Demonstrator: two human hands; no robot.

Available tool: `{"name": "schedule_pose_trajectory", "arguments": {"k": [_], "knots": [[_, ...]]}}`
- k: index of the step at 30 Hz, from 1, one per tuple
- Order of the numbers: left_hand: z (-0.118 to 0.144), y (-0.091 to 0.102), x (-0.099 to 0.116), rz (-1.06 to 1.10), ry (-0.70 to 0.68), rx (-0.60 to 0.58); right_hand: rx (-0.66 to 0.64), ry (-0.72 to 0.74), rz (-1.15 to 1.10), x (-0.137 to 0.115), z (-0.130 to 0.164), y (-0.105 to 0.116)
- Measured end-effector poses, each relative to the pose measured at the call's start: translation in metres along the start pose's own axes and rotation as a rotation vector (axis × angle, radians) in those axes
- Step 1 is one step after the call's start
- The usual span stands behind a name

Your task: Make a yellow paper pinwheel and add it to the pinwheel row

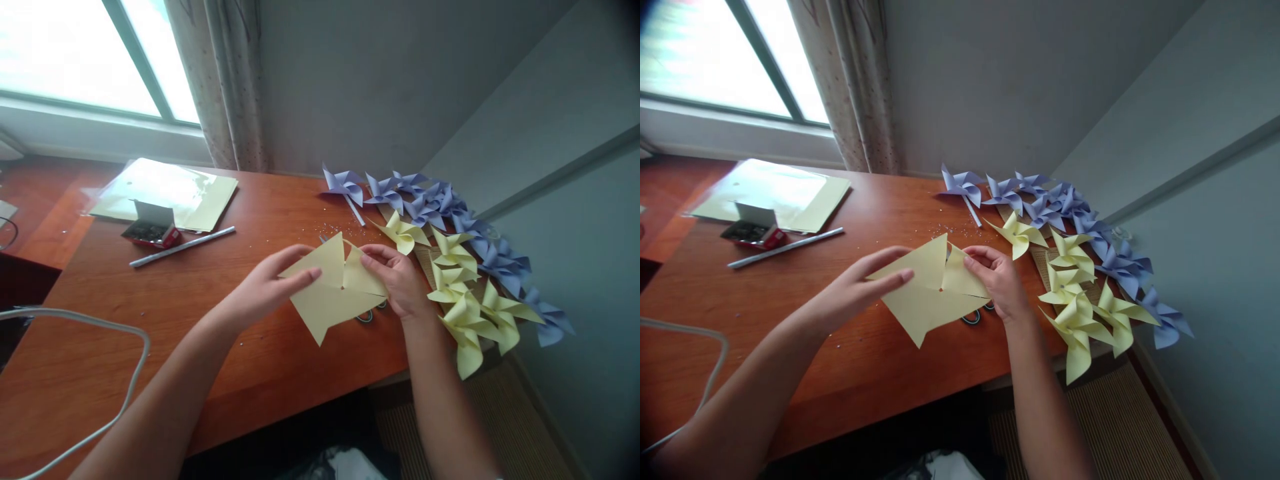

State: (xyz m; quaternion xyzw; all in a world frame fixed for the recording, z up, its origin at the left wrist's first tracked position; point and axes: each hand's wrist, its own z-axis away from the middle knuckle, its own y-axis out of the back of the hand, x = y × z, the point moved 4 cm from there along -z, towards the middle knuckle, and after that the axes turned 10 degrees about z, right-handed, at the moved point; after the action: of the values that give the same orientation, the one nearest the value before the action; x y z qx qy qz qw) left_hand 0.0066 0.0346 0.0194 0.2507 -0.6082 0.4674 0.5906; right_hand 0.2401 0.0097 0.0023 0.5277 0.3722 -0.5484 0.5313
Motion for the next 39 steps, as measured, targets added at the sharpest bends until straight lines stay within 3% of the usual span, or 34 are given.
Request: {"name": "schedule_pose_trajectory", "arguments": {"k": [3,6,12,16,21,30,39], "knots": [[-0.001,0.019,0.013,-0.096,-0.228,0.372,-0.010,0.033,0.023,0.001,0.001,-0.007],[0.004,0.022,0.021,-0.309,-0.427,0.532,-0.034,0.065,0.030,0.001,0.001,-0.019],[0.005,0.002,0.013,-0.600,-0.393,0.335,-0.020,0.184,0.028,-0.003,0.006,-0.054],[0.002,0.003,0.008,-0.488,-0.354,0.338,-0.013,0.230,0.070,-0.003,0.013,-0.069],[0.000,0.004,0.000,-0.280,-0.302,0.288,-0.011,0.270,0.134,-0.009,0.014,-0.068],[0.002,-0.007,0.003,-0.372,-0.325,0.201,-0.012,0.405,0.292,-0.037,0.003,-0.062],[0.003,-0.008,0.002,-0.314,-0.314,0.169,0.097,0.763,0.529,-0.050,0.022,-0.063]]}}
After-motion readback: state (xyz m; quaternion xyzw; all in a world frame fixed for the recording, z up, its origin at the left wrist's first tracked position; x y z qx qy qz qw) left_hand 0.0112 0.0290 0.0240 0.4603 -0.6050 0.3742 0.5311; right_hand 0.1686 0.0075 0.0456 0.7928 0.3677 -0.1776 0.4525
